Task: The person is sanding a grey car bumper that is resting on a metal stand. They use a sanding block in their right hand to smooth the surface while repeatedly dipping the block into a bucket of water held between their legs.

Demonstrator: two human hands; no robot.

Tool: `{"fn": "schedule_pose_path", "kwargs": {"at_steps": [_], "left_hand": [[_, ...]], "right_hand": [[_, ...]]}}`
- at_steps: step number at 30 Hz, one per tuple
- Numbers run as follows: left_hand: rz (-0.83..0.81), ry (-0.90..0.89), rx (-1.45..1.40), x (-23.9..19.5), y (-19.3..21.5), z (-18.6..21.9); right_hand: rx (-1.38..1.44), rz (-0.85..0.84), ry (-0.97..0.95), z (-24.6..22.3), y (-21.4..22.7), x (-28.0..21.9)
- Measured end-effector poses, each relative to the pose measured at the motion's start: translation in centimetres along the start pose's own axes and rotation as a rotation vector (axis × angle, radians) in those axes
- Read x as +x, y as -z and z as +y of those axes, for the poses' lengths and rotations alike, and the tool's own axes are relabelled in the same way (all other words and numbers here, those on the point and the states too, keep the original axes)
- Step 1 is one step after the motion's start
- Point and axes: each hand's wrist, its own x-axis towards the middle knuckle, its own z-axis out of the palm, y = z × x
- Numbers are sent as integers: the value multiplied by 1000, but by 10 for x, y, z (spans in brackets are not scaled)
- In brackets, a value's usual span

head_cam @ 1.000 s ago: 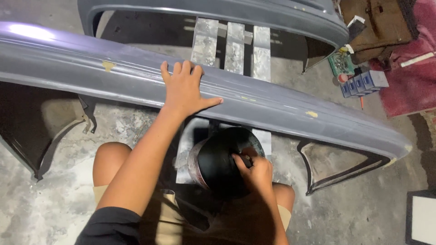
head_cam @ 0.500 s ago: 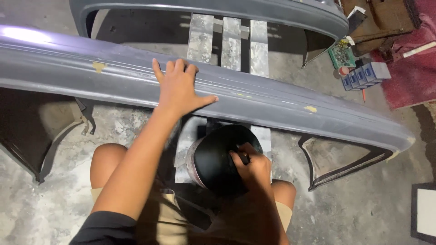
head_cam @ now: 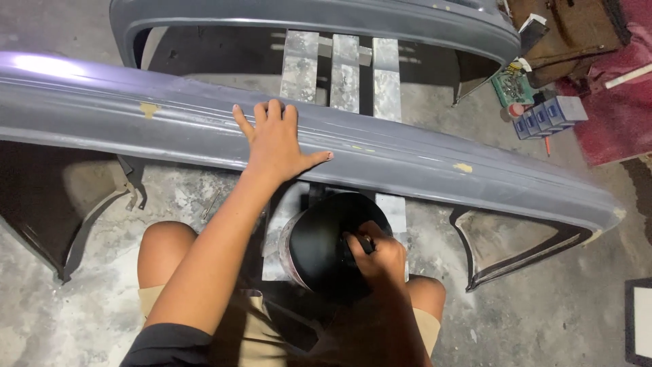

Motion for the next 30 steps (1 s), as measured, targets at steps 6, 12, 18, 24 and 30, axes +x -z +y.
{"fn": "schedule_pose_path", "kwargs": {"at_steps": [6,12,18,24,30], "left_hand": [[-105,36,-18,12,5,-23],[-185,-35,32,29,20,-56],[-360,-39,-57,37,60,-68],[-351,-161,-282,34,64,-83],[-184,-324,-106,32,37,-92]], "right_hand": [[37,18,9,3,0,-2],[28,-1,4,0,2,-4],[131,-70,-159,-6,8,-7],[357,26,-117,45,-12,-3],[482,29,11,15,50,43]]}}
